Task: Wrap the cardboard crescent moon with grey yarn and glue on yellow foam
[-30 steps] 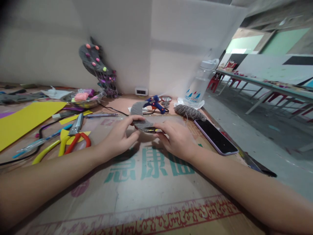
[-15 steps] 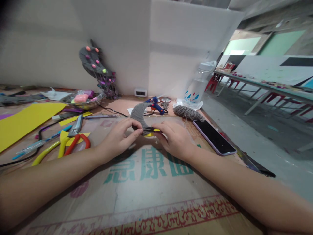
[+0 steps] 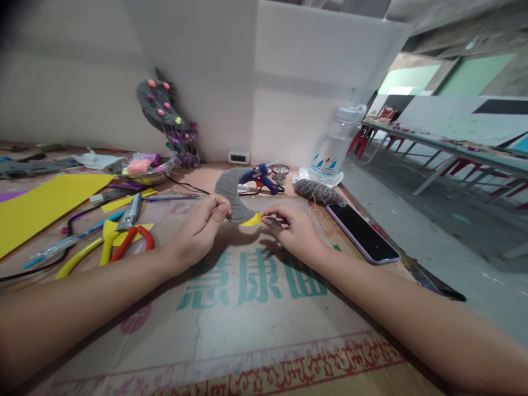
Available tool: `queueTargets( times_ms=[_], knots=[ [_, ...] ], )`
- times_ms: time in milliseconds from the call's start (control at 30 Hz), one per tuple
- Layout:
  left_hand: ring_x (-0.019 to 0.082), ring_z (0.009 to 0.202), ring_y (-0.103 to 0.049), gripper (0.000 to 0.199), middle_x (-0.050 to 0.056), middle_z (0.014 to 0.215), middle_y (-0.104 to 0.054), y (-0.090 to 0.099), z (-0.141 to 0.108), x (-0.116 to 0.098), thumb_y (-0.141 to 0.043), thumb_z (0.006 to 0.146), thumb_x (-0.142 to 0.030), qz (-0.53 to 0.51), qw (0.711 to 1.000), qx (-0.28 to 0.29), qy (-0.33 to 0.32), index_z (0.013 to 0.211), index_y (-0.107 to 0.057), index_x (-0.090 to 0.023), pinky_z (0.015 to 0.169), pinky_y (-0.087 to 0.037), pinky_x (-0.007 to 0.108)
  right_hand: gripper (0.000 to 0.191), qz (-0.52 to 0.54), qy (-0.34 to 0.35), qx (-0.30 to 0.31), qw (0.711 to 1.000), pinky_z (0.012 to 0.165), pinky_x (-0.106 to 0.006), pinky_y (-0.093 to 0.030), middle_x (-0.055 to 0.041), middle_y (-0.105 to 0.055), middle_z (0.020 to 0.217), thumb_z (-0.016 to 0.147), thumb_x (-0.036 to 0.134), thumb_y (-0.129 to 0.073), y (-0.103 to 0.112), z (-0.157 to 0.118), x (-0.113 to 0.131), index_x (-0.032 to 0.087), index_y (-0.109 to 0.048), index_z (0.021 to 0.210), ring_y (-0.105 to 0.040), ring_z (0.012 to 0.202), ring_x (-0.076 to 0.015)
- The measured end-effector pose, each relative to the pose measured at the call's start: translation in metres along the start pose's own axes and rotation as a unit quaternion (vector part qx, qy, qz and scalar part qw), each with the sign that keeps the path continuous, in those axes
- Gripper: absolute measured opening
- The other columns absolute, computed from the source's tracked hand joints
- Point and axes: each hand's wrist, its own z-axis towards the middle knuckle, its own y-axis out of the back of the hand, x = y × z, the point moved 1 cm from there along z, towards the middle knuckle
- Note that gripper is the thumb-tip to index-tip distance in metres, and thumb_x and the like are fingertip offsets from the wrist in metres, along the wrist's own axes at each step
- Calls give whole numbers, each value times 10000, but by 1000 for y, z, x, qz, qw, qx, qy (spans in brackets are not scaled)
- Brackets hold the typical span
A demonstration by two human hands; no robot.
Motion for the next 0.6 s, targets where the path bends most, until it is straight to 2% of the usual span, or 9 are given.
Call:
queueTargets(
  times_ms=[233,367,433,467,533,600],
  knots=[
    [153,798,-509,220,16,833,-554,0,0,-1,-344,1010,-292,-1,1000,-5,0,875,-491,-199,759,-417,300,254,31,-63,15,997,525,-258,-406,-1,-615,689,854,391,-605,-5,2,-6,180,-656,985,-520,568,-132],
    [154,835,-534,160,24,876,-576,-1,0,2,-374,994,-268,-8,1000,-5,5,924,-501,-198,792,-437,309,197,49,-59,19,997,548,-268,-425,-8,-613,692,872,379,-581,-4,1,-9,193,-612,817,-544,598,-144],
    [160,925,-554,111,46,979,-588,-3,1,7,-405,976,-241,-29,999,-23,10,1016,-496,-192,850,-448,321,198,37,-40,9,998,543,-262,-420,-2,-599,671,885,366,-566,-2,-1,-8,196,-586,786,-537,590,-140],
    [165,984,-560,143,63,1051,-588,-4,2,9,-426,964,-231,-51,998,-33,14,1089,-481,-189,882,-451,327,184,22,-23,-3,999,538,-255,-414,1,-595,667,888,352,-564,-1,-2,-6,196,-584,791,-530,584,-134],
    [172,1045,-575,335,87,1156,-586,-5,4,13,-473,938,-224,-113,992,-43,42,1263,-401,-193,903,-465,334,157,-18,19,-27,999,526,-244,-400,0,-598,669,889,319,-565,3,-5,-2,193,-591,800,-511,568,-121],
    [168,967,-608,481,83,1141,-613,-6,7,16,-518,909,-225,-157,983,-36,89,1353,-335,-202,843,-492,322,160,-58,59,-31,996,521,-242,-391,-4,-604,663,894,309,-564,7,-7,4,190,-602,795,-495,551,-113]
  ],
)
